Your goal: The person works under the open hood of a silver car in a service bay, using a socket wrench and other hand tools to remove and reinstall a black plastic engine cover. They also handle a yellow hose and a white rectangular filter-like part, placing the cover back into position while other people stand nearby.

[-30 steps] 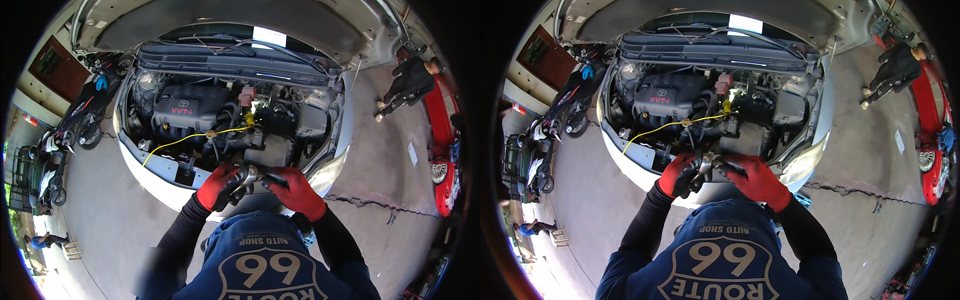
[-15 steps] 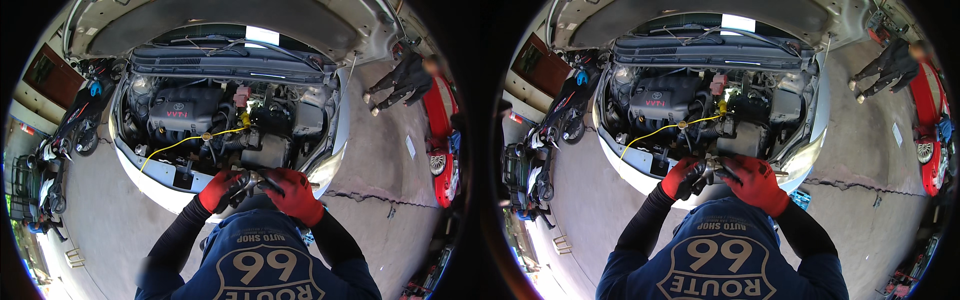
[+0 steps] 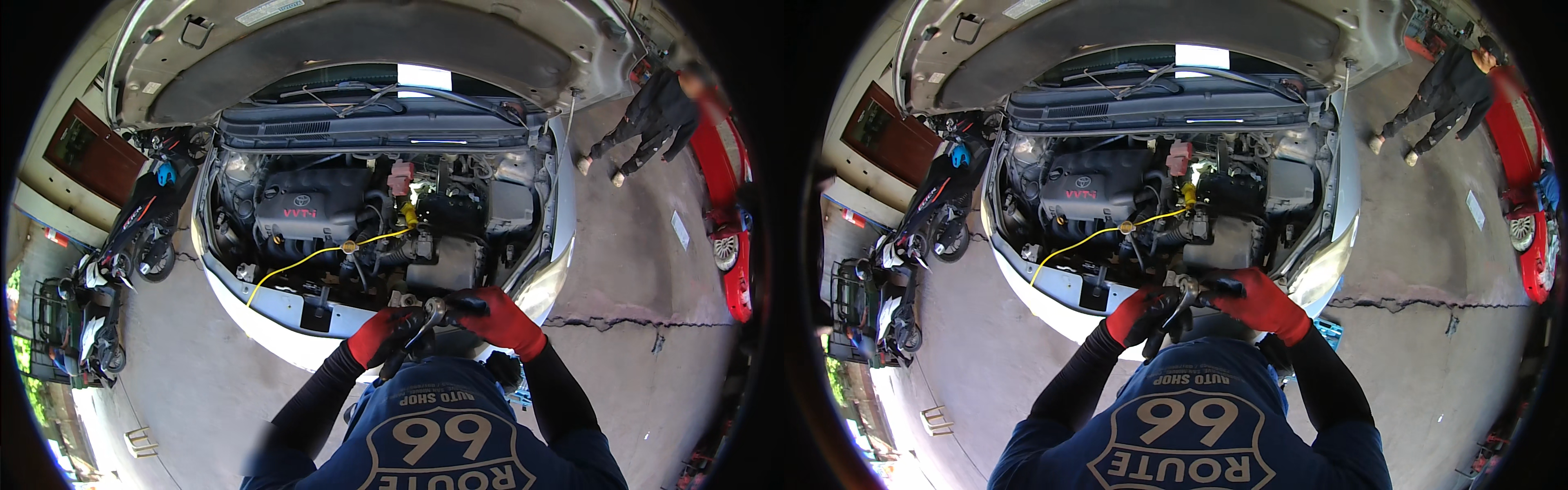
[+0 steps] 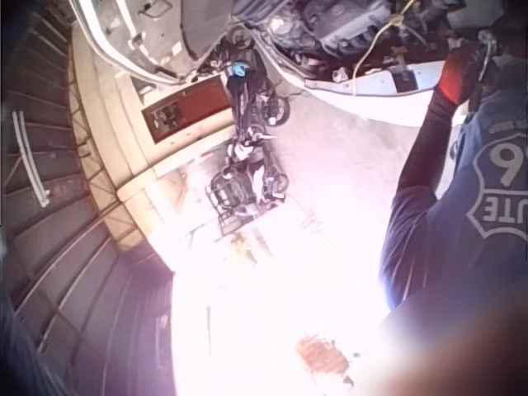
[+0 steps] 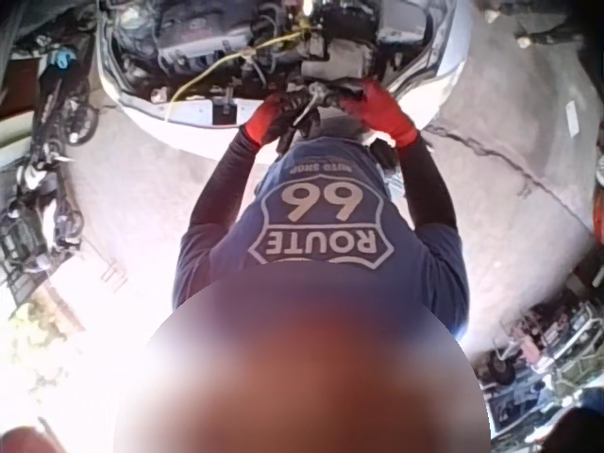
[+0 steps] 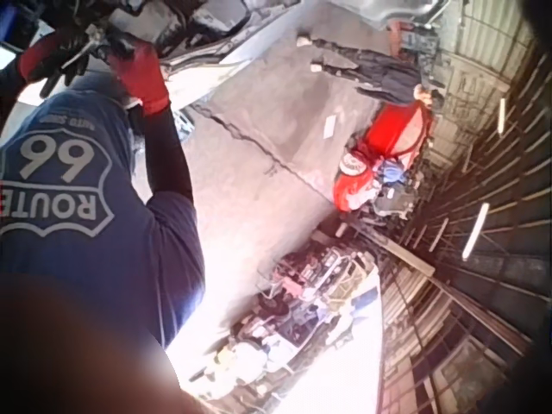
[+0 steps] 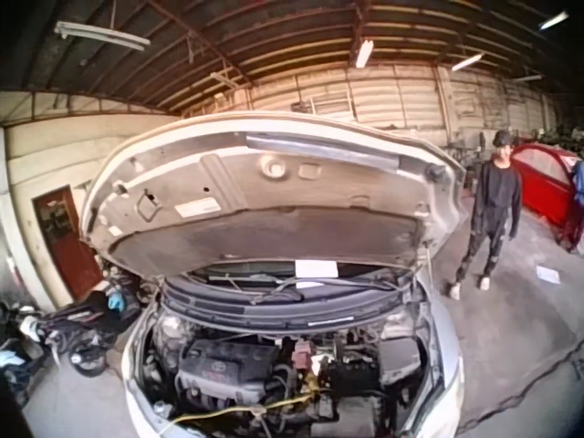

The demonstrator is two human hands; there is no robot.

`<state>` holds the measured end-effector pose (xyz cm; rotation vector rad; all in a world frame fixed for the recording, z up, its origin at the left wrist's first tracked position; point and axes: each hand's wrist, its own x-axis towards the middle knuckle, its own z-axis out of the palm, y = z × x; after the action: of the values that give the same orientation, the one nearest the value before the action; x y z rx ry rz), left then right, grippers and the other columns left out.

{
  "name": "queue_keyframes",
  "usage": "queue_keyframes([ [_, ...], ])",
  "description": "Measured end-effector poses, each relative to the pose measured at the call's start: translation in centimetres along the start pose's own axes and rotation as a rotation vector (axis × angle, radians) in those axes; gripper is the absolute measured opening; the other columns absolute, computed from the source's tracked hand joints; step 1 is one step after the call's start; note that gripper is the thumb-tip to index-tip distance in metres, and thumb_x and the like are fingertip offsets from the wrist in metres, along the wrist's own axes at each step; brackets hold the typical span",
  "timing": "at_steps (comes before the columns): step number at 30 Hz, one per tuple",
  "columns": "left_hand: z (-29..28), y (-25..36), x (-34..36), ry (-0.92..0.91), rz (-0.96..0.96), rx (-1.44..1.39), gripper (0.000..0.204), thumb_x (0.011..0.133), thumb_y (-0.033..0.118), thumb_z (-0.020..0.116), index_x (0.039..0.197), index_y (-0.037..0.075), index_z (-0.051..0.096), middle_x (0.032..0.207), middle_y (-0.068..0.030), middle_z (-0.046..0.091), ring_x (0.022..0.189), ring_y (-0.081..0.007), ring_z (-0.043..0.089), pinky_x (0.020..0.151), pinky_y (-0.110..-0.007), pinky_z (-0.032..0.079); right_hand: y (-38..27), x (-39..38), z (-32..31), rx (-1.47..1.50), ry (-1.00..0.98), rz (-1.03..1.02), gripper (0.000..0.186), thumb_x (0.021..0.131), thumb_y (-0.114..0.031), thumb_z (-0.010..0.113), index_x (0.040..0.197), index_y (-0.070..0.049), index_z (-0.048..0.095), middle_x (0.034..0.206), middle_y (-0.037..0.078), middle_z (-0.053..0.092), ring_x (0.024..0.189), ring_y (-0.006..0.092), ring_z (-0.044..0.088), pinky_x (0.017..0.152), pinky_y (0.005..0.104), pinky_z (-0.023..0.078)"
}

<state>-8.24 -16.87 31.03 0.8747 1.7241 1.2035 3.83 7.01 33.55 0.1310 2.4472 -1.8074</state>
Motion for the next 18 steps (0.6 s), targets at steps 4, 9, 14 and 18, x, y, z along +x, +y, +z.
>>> queue_keyframes([
  [4, 1.2, -0.8, 0.9, 0.086, 0.053, -0.34, 0.04, 0.095, 0.018, 0.065, 0.13, 0.002, 0.056, 0.107, -0.0098, 0.066, 0.09, -0.0189, 0.065, 0.08, -0.034, 0.054, 2.4, 1.3, 2.2, -0.085, 0.06, -0.296, 0.065, 0.077, -0.017, 0.081, 0.135, -0.004, 0.056, 0.117, 0.019, 0.066, 0.114, 0.0309, 0.064, 0.099, 0.0393, 0.048],
  [9, 0.3, -2.5, 2.6, 0.455, 0.083, 0.371, 0.043, 0.084, 0.03, 0.076, 0.115, 0.006, 0.061, 0.093, -0.0123, 0.069, 0.073, -0.0283, 0.067, 0.067, -0.042, 0.052, 11.6, 2.7, 1.8, -0.536, 0.478, -0.359, 0.072, 0.075, -0.034, 0.083, 0.134, -0.004, 0.054, 0.128, 0.02, 0.057, 0.121, 0.0373, 0.053, 0.103, 0.0454, 0.043],
  [14, -4.2, -6.9, 5.1, 0.802, -0.123, 0.734, 0.042, 0.079, 0.039, 0.078, 0.103, 0.007, 0.066, 0.092, -0.0159, 0.071, 0.088, -0.0354, 0.069, 0.074, -0.044, 0.052, 21.4, 0.4, -3.6, -0.657, 0.782, 0.45, 0.078, 0.082, -0.049, 0.069, 0.141, -0.003, 0.046, 0.143, 0.021, 0.045, 0.131, 0.0416, 0.042, 0.108, 0.0505, 0.036],
  [18, -5.5, -11.0, 6.8, 0.889, -0.169, 0.782, 0.044, 0.08, 0.04, 0.077, 0.108, 0.007, 0.066, 0.096, -0.0169, 0.071, 0.094, -0.0374, 0.068, 0.082, -0.046, 0.052, 24.4, -3.5, -2.6, -0.688, 0.647, 0.563, 0.082, 0.081, -0.046, 0.071, 0.147, -0.009, 0.042, 0.151, 0.019, 0.037, 0.135, 0.0381, 0.039, 0.105, 0.0517, 0.039],
])
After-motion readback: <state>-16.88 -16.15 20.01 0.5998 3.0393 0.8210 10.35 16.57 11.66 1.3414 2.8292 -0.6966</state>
